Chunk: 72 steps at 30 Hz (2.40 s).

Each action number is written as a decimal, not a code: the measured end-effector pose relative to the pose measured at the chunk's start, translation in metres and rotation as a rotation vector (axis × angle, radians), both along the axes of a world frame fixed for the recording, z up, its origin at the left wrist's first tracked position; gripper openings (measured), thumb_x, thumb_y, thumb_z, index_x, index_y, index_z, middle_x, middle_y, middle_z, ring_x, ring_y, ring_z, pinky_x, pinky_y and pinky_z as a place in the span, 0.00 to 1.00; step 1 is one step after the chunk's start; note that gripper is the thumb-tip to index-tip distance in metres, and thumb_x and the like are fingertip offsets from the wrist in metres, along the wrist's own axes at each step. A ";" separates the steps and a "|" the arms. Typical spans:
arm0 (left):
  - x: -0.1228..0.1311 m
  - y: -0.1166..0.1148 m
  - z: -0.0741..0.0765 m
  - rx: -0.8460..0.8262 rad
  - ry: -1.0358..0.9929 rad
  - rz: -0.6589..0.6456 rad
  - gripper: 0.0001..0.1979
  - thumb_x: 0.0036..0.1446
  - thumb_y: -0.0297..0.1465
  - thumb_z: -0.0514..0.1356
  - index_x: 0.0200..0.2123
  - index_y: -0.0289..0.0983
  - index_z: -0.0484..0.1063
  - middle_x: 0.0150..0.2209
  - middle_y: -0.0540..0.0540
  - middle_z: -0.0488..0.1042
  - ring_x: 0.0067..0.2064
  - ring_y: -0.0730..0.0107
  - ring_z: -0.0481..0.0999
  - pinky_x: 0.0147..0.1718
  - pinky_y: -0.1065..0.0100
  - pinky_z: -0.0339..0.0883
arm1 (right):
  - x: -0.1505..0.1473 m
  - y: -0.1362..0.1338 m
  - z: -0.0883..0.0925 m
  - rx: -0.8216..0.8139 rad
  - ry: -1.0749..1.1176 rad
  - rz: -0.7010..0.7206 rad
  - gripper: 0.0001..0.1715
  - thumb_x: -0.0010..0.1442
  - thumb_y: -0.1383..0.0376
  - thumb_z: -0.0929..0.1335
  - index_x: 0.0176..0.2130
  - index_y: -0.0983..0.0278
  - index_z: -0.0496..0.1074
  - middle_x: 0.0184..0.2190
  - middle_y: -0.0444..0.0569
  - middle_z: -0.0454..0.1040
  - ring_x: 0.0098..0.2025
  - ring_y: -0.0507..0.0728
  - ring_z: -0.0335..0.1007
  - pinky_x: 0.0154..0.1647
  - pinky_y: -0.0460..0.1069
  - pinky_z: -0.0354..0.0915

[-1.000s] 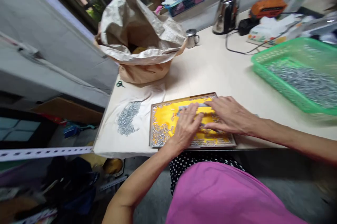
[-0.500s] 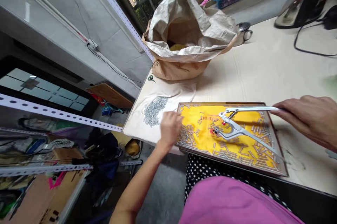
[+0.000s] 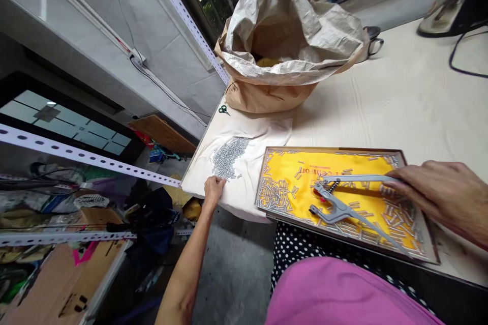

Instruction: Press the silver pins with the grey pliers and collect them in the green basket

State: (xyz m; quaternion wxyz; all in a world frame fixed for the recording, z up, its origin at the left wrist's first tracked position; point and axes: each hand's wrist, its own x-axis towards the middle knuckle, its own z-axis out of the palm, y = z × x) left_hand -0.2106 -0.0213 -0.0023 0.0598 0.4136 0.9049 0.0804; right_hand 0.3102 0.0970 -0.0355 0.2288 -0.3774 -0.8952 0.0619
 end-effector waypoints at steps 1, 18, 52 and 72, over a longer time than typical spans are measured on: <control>-0.002 -0.001 0.000 0.005 -0.017 -0.002 0.06 0.55 0.30 0.61 0.29 0.34 0.75 0.33 0.43 0.79 0.38 0.63 0.77 0.40 0.68 0.63 | 0.000 0.000 0.000 -0.001 -0.002 0.002 0.30 0.66 0.43 0.54 0.34 0.58 0.71 0.31 0.53 0.73 0.34 0.62 0.65 0.41 0.58 0.58; 0.156 0.007 0.038 0.339 -0.991 -0.146 0.19 0.47 0.40 0.68 0.38 0.33 0.77 0.29 0.47 0.78 0.28 0.70 0.77 0.31 0.68 0.74 | -0.026 -0.003 0.036 0.107 -0.047 0.043 0.22 0.71 0.56 0.57 0.36 0.63 0.71 0.29 0.48 0.73 0.35 0.56 0.63 0.44 0.53 0.54; 0.218 0.029 0.010 -0.157 -0.834 -0.410 0.05 0.50 0.31 0.64 0.26 0.35 0.74 0.18 0.52 0.73 0.21 0.70 0.75 0.23 0.73 0.62 | -0.052 0.003 0.041 0.186 -0.090 0.042 0.21 0.72 0.59 0.56 0.39 0.63 0.73 0.33 0.49 0.74 0.38 0.57 0.58 0.43 0.53 0.47; 0.216 0.024 0.009 -0.115 -0.756 -0.508 0.08 0.51 0.34 0.63 0.26 0.35 0.76 0.20 0.50 0.75 0.23 0.70 0.76 0.25 0.72 0.64 | -0.055 -0.043 0.035 0.069 -0.282 0.035 0.62 0.52 0.33 0.63 0.67 0.71 0.49 0.52 0.62 0.68 0.49 0.68 0.57 0.52 0.63 0.48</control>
